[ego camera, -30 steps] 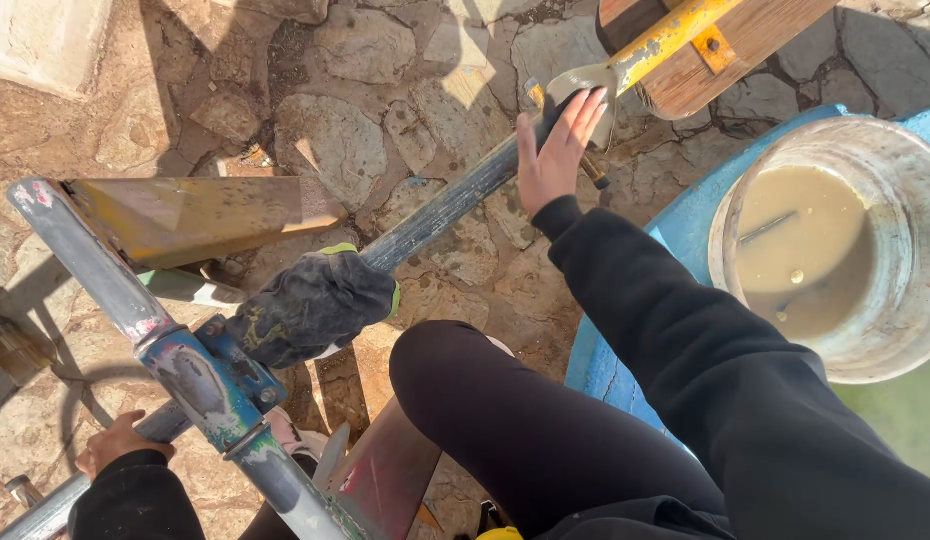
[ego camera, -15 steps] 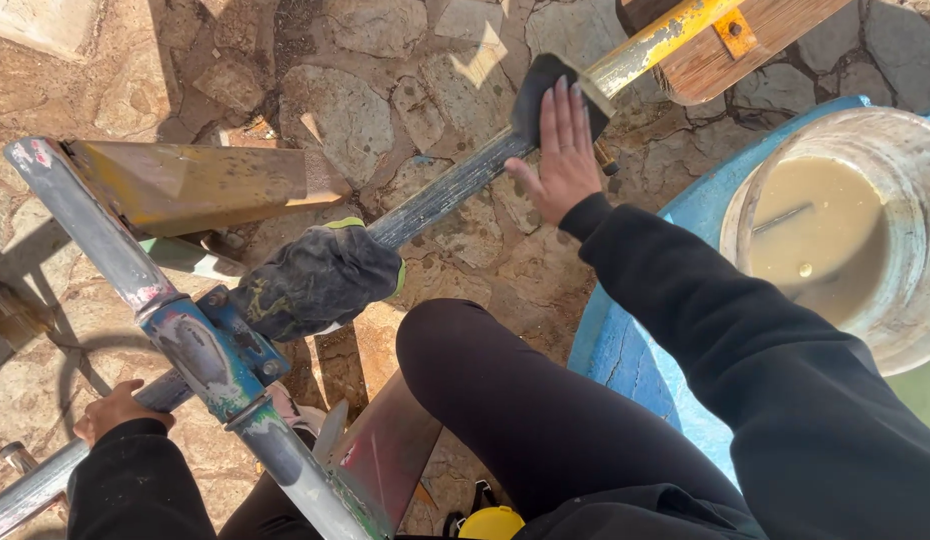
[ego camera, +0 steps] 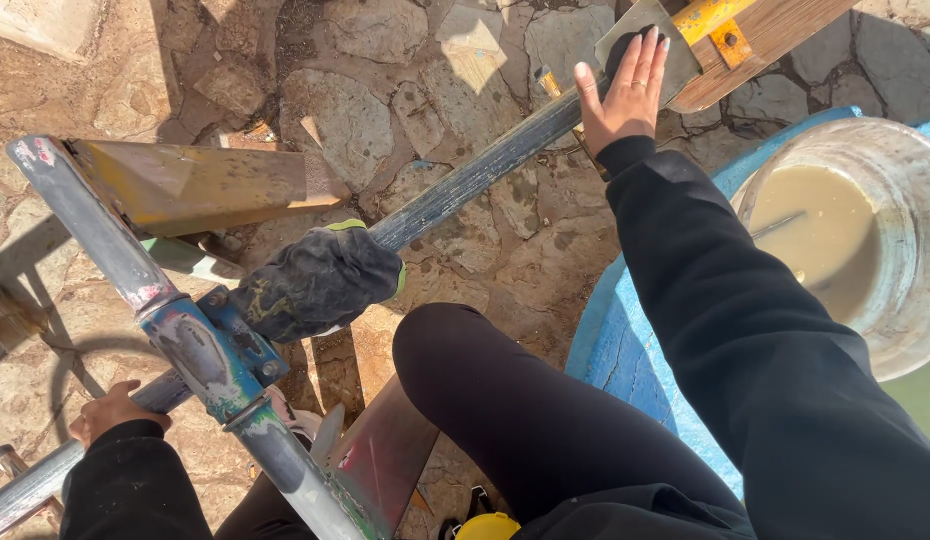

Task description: Wet sanding a metal pole manually with sandpaper to smooth the surface

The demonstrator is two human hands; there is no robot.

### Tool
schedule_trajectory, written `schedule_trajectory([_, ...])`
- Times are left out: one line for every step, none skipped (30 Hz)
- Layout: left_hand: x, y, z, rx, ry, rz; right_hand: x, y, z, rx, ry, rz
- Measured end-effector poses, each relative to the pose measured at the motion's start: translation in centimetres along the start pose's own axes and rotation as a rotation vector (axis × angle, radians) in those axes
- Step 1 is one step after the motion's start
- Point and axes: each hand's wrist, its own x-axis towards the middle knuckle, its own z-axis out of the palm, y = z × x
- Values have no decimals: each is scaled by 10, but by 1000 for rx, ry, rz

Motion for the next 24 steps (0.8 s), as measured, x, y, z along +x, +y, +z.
schedule_trajectory([1,-1,2,26,9,9,-12,-27,-14,-63,-162,-85])
schedule_trajectory([3,-1,1,59,23,20,-26,-53,-26,-122,-324,-165])
schedule_trajectory([1,2,-2,58,26,23,-46,-63,-21,-121,-319,-163])
schedule_trajectory([-1,3,-3,36,10,7,-70,-73,-15,-111,-339,-361])
schedule_trajectory([-3,3,-5,15,-7,-9,-94,-84,-9,-100,-357,-559])
schedule_trajectory([-12,7,-9,16,-7,-9,-73,-73,-15,-100,-358,-558])
schedule_trajectory([-20,10,-14,-33,-9,-10,-53,-63,-22,-173,-414,-466])
schedule_trajectory([-30,12,-17,-89,-10,-16,-30,-56,-28,-248,-467,-381])
schedule_trajectory([-30,10,-16,-96,-10,-19,-5,-23,-22,-249,-465,-388])
schedule_trajectory([-30,9,-15,-78,10,-3,21,10,-16,-263,-297,-347])
schedule_trajectory([-30,9,-15,-61,29,14,48,44,-10,-274,-129,-305])
schedule_trajectory([-25,7,-12,-65,30,17,35,12,-17,-277,-124,-305])
schedule_trajectory([-20,6,-9,-45,16,11,23,-18,-24,-401,-267,-357])
schedule_trajectory([-14,4,-10,-20,6,5,10,-49,-28,-520,-412,-402])
schedule_trajectory([-19,10,-14,-18,11,8,2,-66,-29,-517,-409,-398])
schedule_trajectory([-27,11,-16,-56,19,4,-11,-84,-30,-463,-535,-471])
schedule_trajectory([-33,10,-17,-94,27,0,-24,-103,-30,-406,-660,-545])
schedule_trajectory([-38,11,-19,-91,23,-3,-5,-94,-30,-406,-665,-546])
schedule_trajectory([-43,11,-22,-98,20,5,13,-86,-30,-532,-706,-394])
schedule_trajectory([-46,15,-25,-117,21,14,38,-80,-32,-659,-729,-244])
schedule_trajectory([-44,14,-27,-127,21,12,39,-83,-34,-663,-722,-251])
schedule_trajectory([-44,14,-27,-101,8,5,41,-84,-35,-689,-759,-232])
schedule_trajectory([-43,16,-27,-76,-6,-1,44,-85,-37,-715,-794,-212])
schedule_trajectory([-37,12,-21,-78,-10,-4,19,-100,-39,-719,-796,-216])
